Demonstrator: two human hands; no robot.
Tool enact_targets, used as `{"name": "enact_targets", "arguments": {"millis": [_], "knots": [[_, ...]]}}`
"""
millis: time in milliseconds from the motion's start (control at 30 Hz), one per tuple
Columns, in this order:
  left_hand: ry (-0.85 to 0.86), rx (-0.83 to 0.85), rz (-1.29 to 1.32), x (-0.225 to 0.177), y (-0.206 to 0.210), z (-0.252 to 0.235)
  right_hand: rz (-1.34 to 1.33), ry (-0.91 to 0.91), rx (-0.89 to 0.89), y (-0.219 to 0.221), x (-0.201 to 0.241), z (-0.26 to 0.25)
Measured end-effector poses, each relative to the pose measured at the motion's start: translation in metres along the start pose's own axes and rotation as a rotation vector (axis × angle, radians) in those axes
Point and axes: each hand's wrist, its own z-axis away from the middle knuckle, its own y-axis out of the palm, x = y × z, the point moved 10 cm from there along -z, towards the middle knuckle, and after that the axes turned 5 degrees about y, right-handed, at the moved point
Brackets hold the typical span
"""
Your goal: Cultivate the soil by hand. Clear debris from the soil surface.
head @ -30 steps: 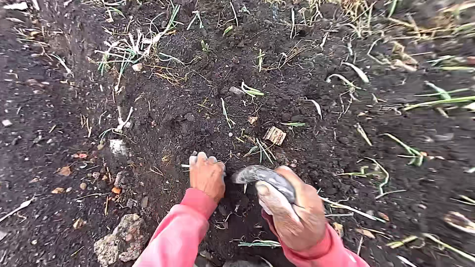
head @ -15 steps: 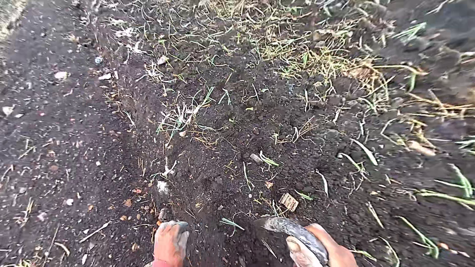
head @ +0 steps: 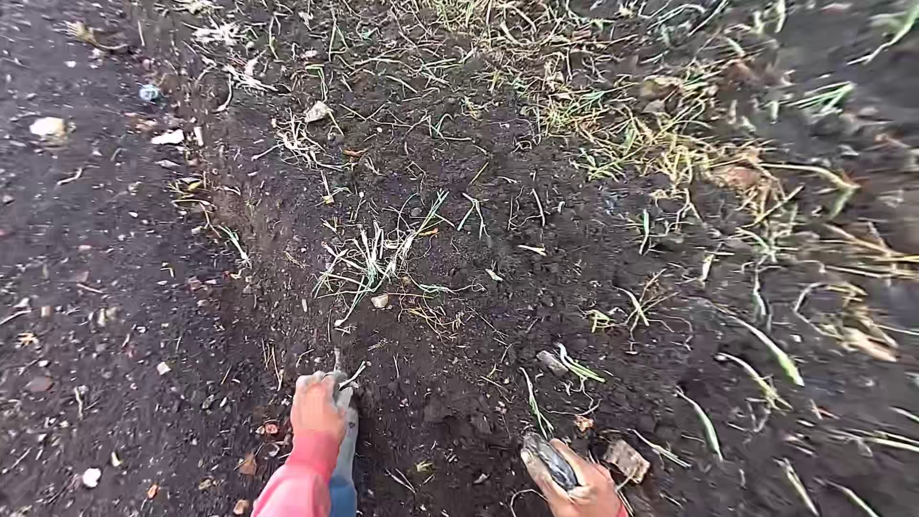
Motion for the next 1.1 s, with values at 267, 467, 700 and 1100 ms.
{"name": "enact_targets", "arguments": {"millis": [267,467,700,1100], "knots": [[0.321,-0.016,-0.235,-0.129,-0.029,-0.219,0.142,0.154,-0.038,0.028,-0.004,-0.027],[0.608,0.081,-0.258,-0.144,-0.024,-0.244,0.199,0.278,-0.078,0.043,-0.006,-0.024],[0.638,-0.365,-0.127,-0.073,-0.154,-0.250,0.232,0.339,-0.110,0.049,-0.005,-0.029],[0.597,0.313,-0.268,0.020,0.086,-0.109,0.330,0.377,-0.240,0.053,-0.002,-0.029]]}}
